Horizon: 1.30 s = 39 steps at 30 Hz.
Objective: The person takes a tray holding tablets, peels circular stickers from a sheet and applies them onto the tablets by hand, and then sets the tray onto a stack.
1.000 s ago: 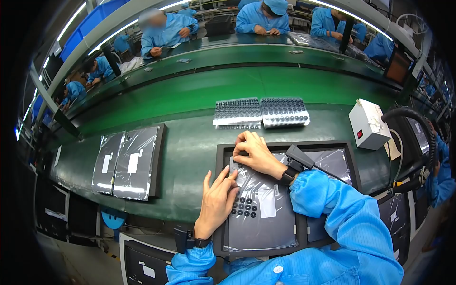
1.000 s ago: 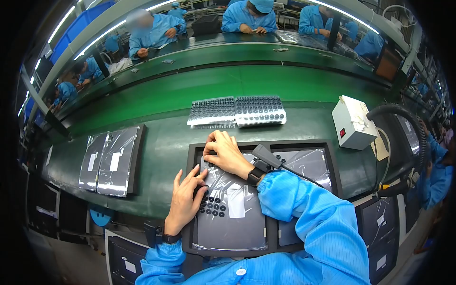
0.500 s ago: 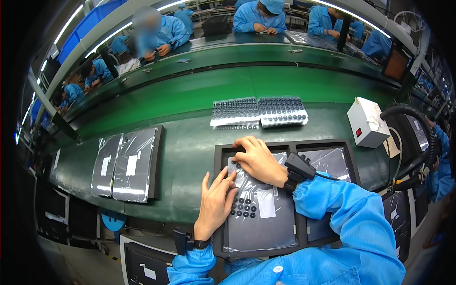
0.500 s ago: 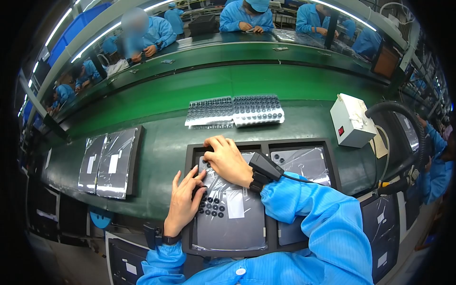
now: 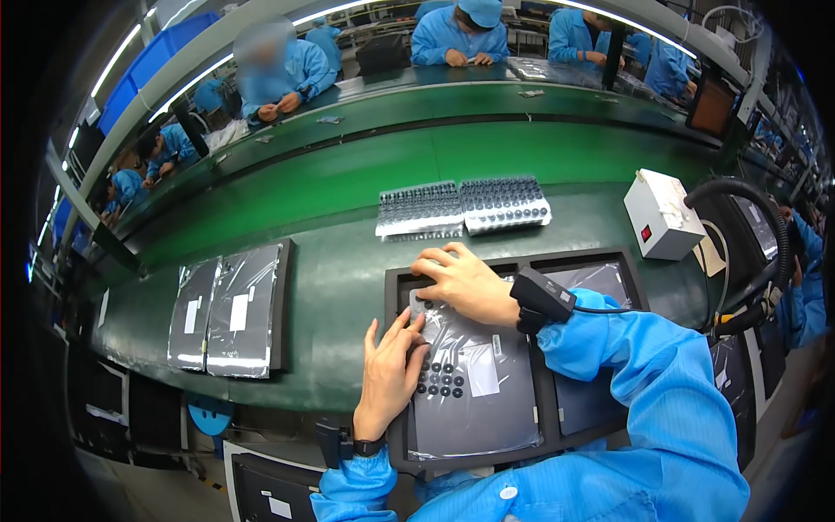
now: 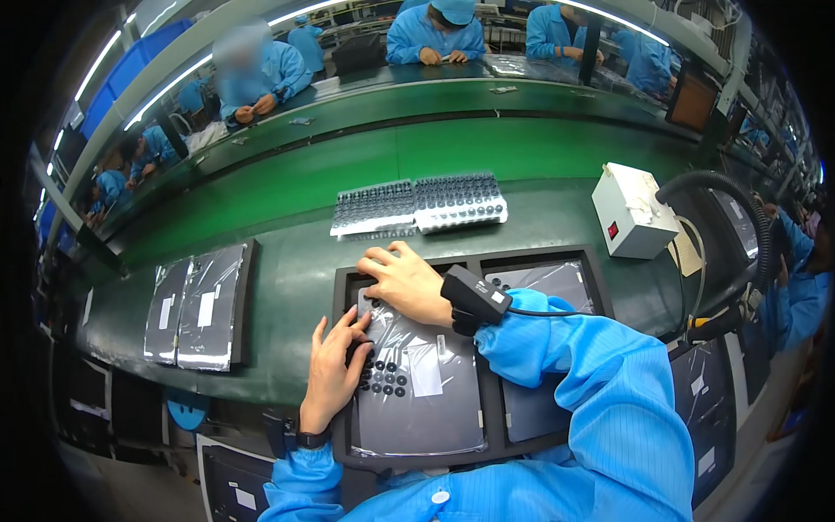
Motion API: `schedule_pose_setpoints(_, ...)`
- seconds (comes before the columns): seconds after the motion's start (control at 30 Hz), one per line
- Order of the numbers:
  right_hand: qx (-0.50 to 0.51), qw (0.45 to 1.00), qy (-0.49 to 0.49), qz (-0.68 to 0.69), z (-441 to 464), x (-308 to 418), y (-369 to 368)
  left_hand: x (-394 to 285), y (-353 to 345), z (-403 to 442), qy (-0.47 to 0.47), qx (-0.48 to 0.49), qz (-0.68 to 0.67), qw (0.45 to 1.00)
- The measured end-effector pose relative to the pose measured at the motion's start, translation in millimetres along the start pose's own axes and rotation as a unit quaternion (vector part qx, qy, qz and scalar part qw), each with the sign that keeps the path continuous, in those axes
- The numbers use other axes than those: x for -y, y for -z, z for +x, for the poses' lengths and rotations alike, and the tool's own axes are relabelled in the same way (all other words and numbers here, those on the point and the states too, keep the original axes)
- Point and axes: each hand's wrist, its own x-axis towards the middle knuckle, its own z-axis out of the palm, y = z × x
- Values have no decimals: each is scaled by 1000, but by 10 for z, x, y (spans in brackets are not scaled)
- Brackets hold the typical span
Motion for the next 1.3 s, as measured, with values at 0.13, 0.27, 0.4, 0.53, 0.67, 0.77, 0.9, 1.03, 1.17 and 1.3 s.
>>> schedule_pose_setpoints(0.13, -21, 1000, -16, 2, -101, 79, -126, -7, -13, -16, 8, -5, -4, 1000)
schedule_pose_setpoints(0.27, -62, 996, 5, -59, -149, 166, -253, -4, -15, -5, 2, 0, 9, 1000)
schedule_pose_setpoints(0.4, -34, 989, 66, -129, -124, 127, -126, -9, -6, -11, -3, 7, 9, 1000)
schedule_pose_setpoints(0.53, -39, 989, 64, -126, -73, 157, -186, -9, -14, -17, 9, 5, 7, 1000)
schedule_pose_setpoints(0.67, -72, 992, 47, -95, -99, 170, -248, 2, -14, 0, 13, 1, -11, 1000)
schedule_pose_setpoints(0.77, -57, 993, 48, -87, -23, 163, -242, 2, -17, 20, 13, -2, -14, 1000)
schedule_pose_setpoints(0.9, -23, 999, 12, -43, -26, 173, -223, 5, -9, 2, 14, -6, -28, 1000)
schedule_pose_setpoints(1.03, 52, 995, -45, 74, -236, -53, 13, 32, 5, -22, -11, -17, -20, 1000)
schedule_pose_setpoints(1.17, -31, 983, -122, 130, -538, -291, 725, -105, 91, -42, -46, 15, -48, 998)
schedule_pose_setpoints(1.3, -11, 972, -209, 108, -1057, -311, 1330, -208, 114, -1, -35, 73, -85, 993)
